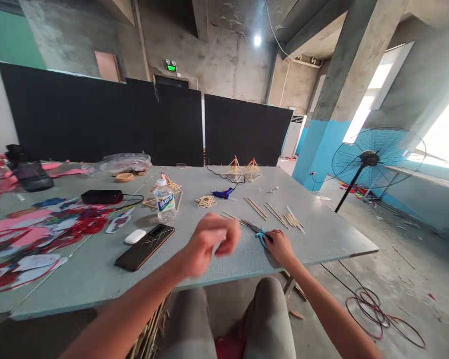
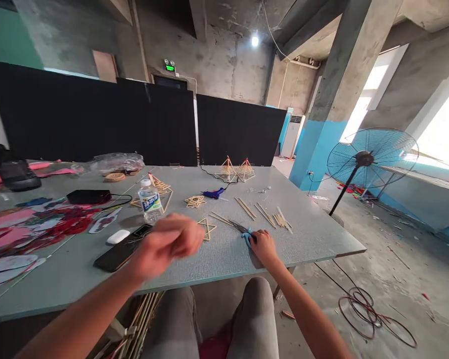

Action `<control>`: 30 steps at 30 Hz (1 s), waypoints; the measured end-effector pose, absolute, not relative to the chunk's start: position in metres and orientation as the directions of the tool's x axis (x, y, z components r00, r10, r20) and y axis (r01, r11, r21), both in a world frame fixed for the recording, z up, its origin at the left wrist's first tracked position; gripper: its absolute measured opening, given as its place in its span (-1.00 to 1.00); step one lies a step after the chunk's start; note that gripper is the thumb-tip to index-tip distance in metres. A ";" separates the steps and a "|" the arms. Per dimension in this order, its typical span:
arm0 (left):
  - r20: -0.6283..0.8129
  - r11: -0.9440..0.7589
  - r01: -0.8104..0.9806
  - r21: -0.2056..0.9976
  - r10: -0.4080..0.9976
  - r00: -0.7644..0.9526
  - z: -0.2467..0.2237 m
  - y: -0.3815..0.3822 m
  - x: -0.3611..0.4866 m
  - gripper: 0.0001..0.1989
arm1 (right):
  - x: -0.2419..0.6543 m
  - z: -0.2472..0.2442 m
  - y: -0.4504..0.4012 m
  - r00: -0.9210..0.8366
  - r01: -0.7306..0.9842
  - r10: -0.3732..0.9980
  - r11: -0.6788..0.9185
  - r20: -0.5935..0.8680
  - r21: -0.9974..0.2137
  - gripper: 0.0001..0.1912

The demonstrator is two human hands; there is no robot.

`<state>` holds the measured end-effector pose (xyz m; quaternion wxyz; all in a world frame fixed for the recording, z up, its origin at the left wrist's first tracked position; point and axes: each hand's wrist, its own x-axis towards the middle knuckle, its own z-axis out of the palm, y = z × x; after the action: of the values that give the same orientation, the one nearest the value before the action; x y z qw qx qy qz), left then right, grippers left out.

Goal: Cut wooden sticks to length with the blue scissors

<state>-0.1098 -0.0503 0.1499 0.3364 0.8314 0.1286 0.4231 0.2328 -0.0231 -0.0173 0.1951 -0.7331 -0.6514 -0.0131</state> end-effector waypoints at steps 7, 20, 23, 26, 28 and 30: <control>0.493 -0.480 -0.147 0.865 0.756 0.431 0.080 0.085 -0.036 -0.61 | 0.223 -0.001 -0.023 0.183 0.973 0.965 -0.150 0.190 -0.175 -0.72; 0.553 -0.622 0.124 0.773 0.757 0.346 0.016 0.119 -0.060 -0.63 | 0.230 0.058 0.117 0.237 0.971 0.956 -0.229 0.173 -0.069 -0.65; 0.557 -0.700 0.195 0.687 0.680 0.477 0.011 0.107 -0.054 -0.67 | 0.232 0.040 0.126 0.204 0.979 0.966 -0.196 0.161 -0.061 -0.67; 0.546 -0.869 0.241 0.433 0.465 0.697 0.001 0.089 -0.043 -0.80 | 0.245 0.022 0.126 0.201 0.980 0.969 -0.198 0.141 -0.036 -0.63; 0.525 -0.934 0.224 0.279 0.344 0.778 -0.005 0.077 -0.037 -0.83 | 0.252 0.015 0.125 0.205 0.979 0.973 -0.205 0.103 -0.011 -0.62; 0.520 -0.959 0.184 0.218 0.273 0.809 -0.007 0.069 -0.035 -0.83 | 0.254 0.013 0.125 0.222 0.975 0.973 -0.221 0.066 -0.026 -0.62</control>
<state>-0.0350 0.0692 -0.0072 0.0786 0.9479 0.1206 0.2843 0.2545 0.1253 0.0127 0.0310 -0.7812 -0.6232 -0.0177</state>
